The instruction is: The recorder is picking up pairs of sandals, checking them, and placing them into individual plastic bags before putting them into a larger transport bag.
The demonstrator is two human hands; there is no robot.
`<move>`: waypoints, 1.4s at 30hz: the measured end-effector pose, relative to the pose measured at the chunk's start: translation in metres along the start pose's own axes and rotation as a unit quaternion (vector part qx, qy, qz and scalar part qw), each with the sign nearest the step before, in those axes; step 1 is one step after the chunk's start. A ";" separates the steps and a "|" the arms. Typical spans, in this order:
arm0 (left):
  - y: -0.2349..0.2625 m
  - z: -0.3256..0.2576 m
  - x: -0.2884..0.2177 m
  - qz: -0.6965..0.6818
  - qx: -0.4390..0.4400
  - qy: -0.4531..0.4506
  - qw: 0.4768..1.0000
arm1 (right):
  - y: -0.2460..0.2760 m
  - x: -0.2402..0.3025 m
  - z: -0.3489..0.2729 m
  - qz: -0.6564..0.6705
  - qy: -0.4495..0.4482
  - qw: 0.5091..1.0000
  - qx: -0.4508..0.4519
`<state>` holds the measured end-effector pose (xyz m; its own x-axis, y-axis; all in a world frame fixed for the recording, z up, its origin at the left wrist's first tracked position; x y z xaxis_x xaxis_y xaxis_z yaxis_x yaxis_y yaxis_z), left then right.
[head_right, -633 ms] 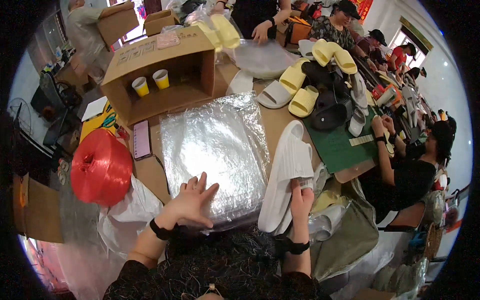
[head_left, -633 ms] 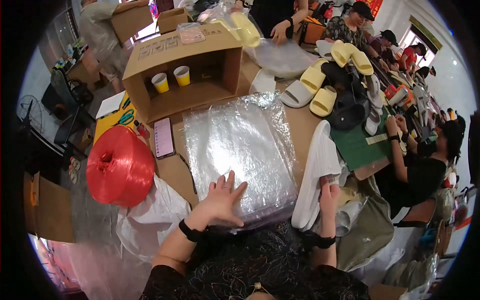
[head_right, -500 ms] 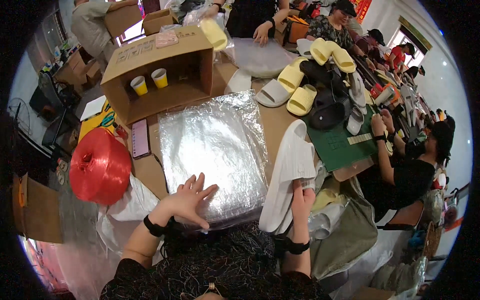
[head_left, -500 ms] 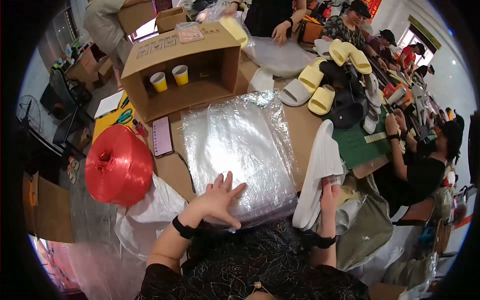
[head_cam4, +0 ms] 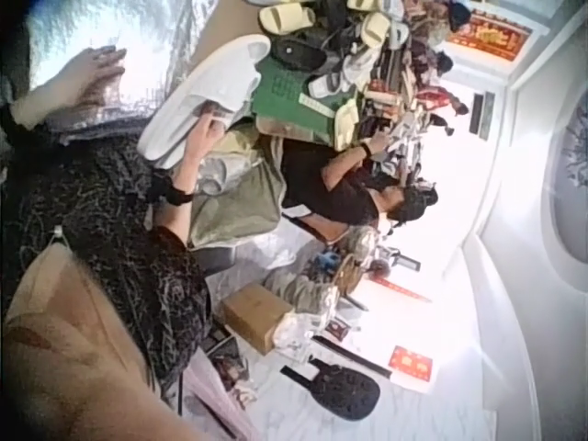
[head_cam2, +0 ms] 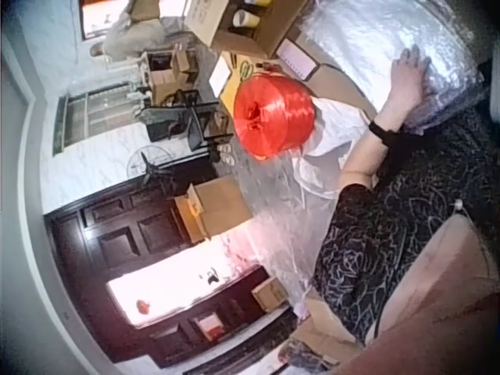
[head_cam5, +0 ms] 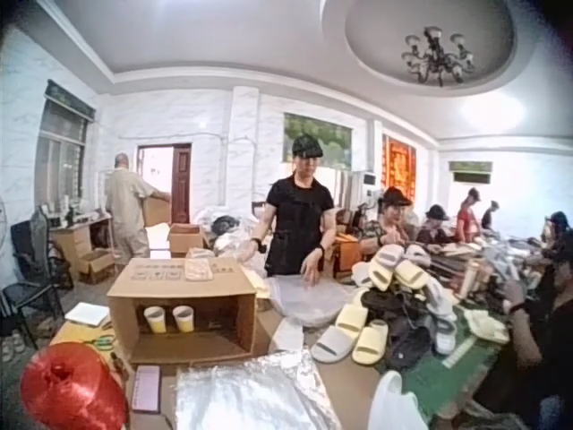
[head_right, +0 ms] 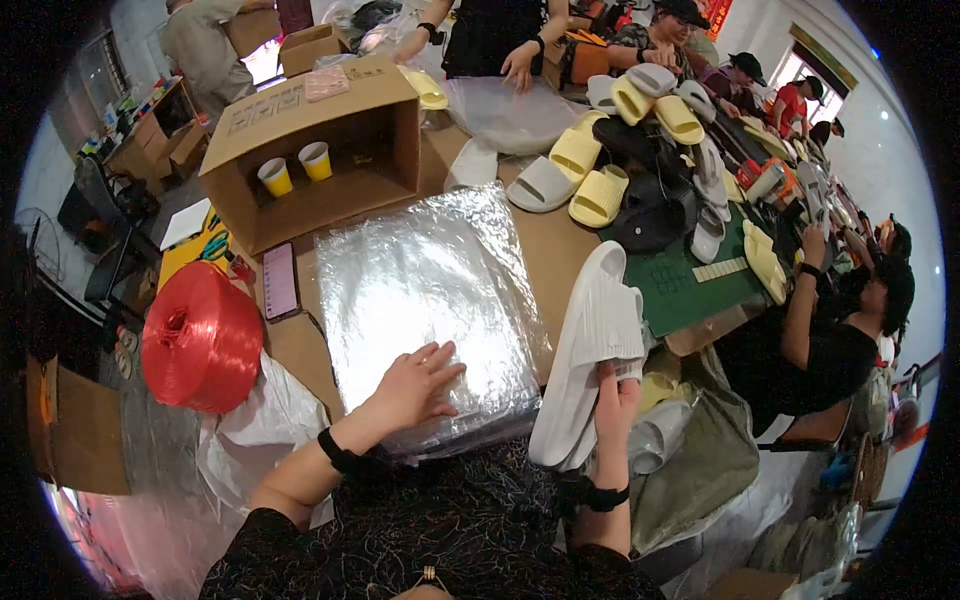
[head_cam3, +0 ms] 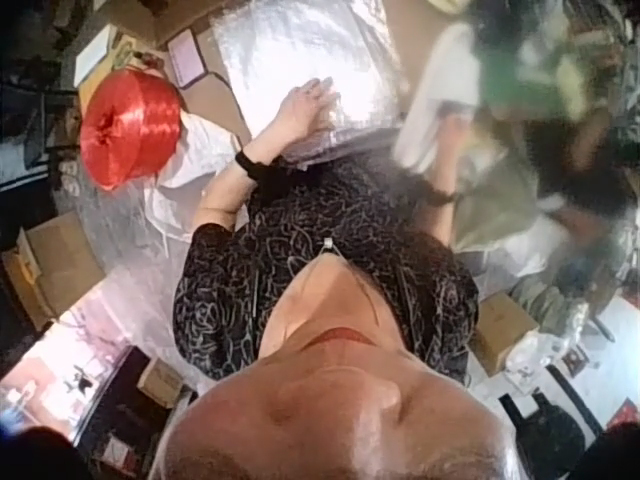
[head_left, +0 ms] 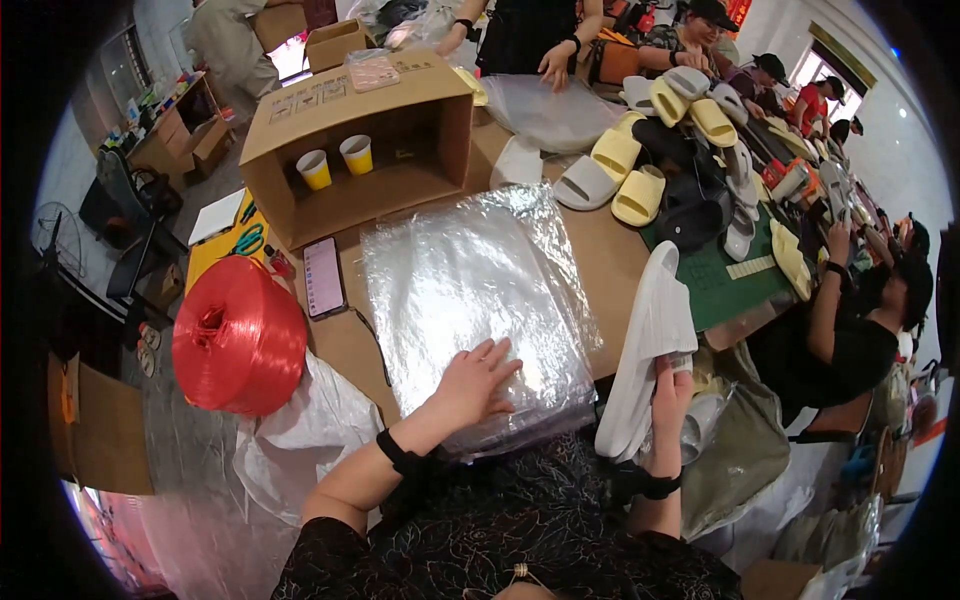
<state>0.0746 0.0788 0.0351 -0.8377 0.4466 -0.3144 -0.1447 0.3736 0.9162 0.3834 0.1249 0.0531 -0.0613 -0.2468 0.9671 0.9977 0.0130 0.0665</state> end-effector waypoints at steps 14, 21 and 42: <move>0.012 0.004 0.065 -0.410 -0.128 0.088 0.899 | -0.015 0.065 -0.012 -0.096 0.005 0.991 0.098; 0.037 -0.001 0.053 -0.423 -0.173 0.067 0.887 | -0.093 0.065 -0.031 -0.408 0.021 0.841 0.356; 0.077 -0.029 -0.063 -0.114 -0.153 -0.102 0.976 | -0.198 0.011 0.033 -0.470 0.017 0.784 0.405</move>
<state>0.1009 0.0563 0.1329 -0.6475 0.5448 -0.5329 -0.4917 0.2356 0.8383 0.1842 0.1513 0.0587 -0.7444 -0.5415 0.3906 0.1646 0.4180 0.8934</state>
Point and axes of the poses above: each hand's wrist, its own z-axis towards the middle knuckle, its own y-axis out of the back of the hand, x = y × z, the point moved 9 cm from there along z, towards the middle knuckle, and after that the axes turned 15 degrees about x, right-handed, at the moved point
